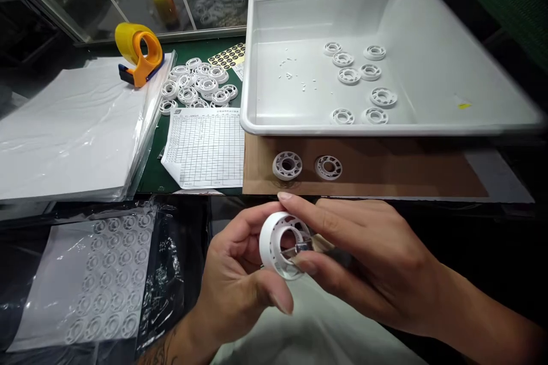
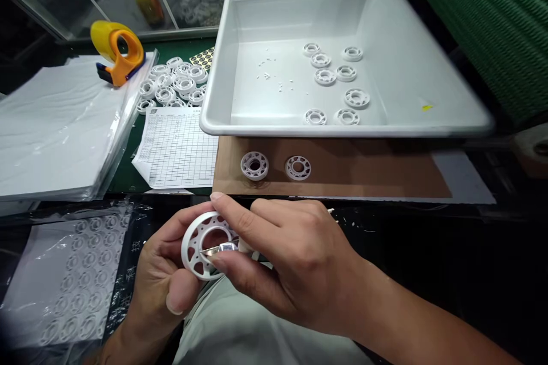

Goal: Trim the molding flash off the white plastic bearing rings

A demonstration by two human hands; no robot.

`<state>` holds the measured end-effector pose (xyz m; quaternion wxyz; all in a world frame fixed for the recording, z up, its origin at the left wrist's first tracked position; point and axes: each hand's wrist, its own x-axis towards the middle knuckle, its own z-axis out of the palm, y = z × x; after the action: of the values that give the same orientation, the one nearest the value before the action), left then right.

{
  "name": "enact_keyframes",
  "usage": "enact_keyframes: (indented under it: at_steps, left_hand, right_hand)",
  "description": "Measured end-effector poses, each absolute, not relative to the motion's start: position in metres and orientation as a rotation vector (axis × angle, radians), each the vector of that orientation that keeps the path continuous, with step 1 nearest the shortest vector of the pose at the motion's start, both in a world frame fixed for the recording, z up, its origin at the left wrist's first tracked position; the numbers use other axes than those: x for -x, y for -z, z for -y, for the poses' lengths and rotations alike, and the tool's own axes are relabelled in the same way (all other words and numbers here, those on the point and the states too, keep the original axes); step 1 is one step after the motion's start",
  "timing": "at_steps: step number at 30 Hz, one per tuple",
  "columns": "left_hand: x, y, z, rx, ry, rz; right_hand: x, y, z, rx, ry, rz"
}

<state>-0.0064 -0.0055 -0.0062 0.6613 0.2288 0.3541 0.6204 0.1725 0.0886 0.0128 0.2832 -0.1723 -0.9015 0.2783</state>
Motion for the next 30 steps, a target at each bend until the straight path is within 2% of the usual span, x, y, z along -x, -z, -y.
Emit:
enact_keyframes:
  at_steps: [12, 22, 30]
  left_hand:
    - [0.007, 0.016, 0.007, -0.505, -1.408, -0.793]
    - [0.005, 0.025, 0.004, -0.43, -1.412, -0.678]
    - [0.001, 0.024, 0.002, -0.392, -1.409, -0.634]
  right_hand:
    - [-0.173, -0.009, -0.083, 0.536, -0.693, 2.431]
    - [-0.184, -0.011, -0.091, 0.424, -0.956, 2.303]
    - [-0.188, 0.0, -0.086, 0.494, -0.857, 2.178]
